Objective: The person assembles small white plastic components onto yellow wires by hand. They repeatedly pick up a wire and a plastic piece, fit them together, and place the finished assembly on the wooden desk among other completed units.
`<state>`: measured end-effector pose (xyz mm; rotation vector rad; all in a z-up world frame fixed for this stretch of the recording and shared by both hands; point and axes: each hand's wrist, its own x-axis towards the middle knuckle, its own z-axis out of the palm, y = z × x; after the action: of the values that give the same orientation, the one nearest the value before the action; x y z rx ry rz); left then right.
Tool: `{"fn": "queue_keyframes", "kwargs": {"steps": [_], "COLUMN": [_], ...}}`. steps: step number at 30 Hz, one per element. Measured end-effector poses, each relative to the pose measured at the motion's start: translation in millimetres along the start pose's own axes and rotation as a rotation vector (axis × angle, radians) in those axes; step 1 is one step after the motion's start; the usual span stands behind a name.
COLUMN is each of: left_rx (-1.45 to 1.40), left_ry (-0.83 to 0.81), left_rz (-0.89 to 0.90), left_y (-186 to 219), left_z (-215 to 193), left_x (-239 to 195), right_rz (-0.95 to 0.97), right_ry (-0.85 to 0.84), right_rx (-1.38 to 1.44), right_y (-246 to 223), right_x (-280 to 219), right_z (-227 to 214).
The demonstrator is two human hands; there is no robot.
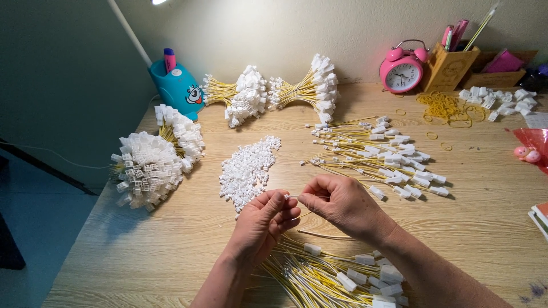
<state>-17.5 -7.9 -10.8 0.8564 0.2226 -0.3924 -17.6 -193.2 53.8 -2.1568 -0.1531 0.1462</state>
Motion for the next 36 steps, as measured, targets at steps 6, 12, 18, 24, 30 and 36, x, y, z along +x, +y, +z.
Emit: {"fn": "queue_keyframes", "kwargs": {"steps": [6,12,18,24,30,36], "left_rx": [-0.037,-0.029,-0.032,-0.037,-0.042,-0.038], "left_ry": [-0.011,-0.013,-0.002,-0.016,-0.016,-0.034], "left_rz": [-0.027,-0.028,-0.033,-0.028,-0.034,-0.026], "left_y": [-1,0,-1,-2,-3,-3], "left_z": [-2,1,1,0,-1,-1], "left_x": [1,-1,-1,-1,0,0], "right_rz": [-0.015,0.009,0.005,0.045,0.006,0.038], "right_ry": [-0.004,-0.015,-0.034,-0.043,-0.047,-0.013], "right_rx": [0.041,0.046,0.083,0.077,0.111,0.042], "right_y": [1,0,1,-4,4,-2], "right_x": [0,1,1,-1,2,-1], "right_z": [-1,-2,-2,-3,0,-1]}}
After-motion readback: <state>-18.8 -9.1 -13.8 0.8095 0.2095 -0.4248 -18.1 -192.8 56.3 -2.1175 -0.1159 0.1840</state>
